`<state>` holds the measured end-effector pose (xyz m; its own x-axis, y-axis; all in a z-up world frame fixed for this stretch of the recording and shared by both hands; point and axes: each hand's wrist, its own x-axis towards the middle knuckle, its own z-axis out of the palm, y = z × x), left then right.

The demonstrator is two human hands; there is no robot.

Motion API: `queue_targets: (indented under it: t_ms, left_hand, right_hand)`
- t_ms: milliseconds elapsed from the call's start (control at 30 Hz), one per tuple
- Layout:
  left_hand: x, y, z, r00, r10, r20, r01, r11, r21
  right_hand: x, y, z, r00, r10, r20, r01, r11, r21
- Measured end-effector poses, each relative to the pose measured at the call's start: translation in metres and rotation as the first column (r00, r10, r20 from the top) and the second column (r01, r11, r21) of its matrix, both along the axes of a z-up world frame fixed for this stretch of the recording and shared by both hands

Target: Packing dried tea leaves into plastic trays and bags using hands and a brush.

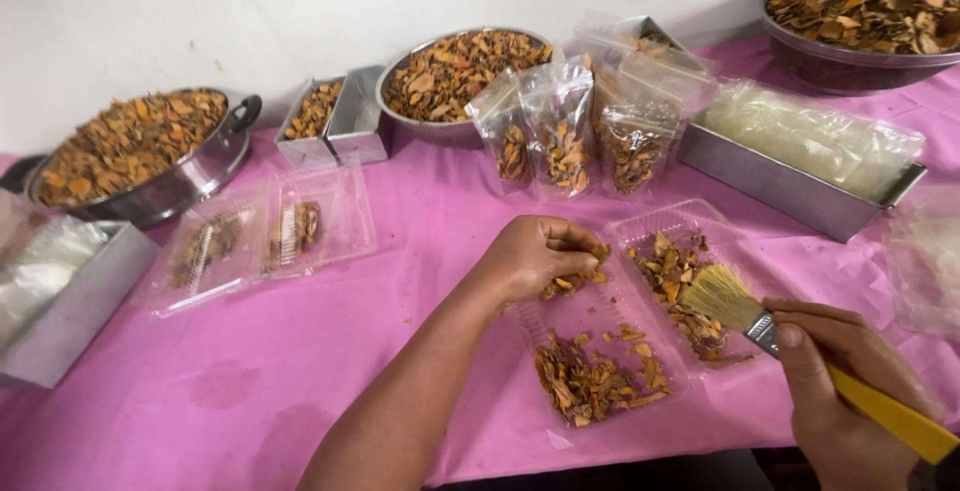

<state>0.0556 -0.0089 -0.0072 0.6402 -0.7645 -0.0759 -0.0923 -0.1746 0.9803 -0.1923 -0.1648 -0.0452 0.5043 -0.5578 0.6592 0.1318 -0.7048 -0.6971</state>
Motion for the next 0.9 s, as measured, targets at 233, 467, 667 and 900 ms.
queue_targets:
  t_ms: [233, 467, 667, 900]
  left_hand:
    - [-0.002, -0.015, 0.015, 0.859, 0.037, 0.511, -0.22, 0.927, 0.302]
    - [0.003, -0.03, 0.006, 0.673, -0.3, 0.676, -0.254, 0.765, 0.592]
    - [-0.015, -0.026, 0.003, 0.503, -0.483, 0.717, -0.257, 0.709, 0.657]
    - [-0.091, 0.014, 0.027, 0.567, -0.582, 0.583, 0.025, 0.719, 0.694]
  right_hand:
    - [-0.011, -0.006, 0.005, 0.998, -0.022, 0.063, 0.023, 1.0, -0.012]
    - [-0.022, -0.005, 0.016, 0.994, -0.035, 0.106, 0.035, 0.999, 0.01]
    - [-0.027, -0.011, 0.004, 0.992, -0.015, 0.126, 0.007, 0.998, 0.07]
    - [-0.023, -0.025, -0.023, 0.983, 0.092, 0.161, -0.092, 0.996, -0.002]
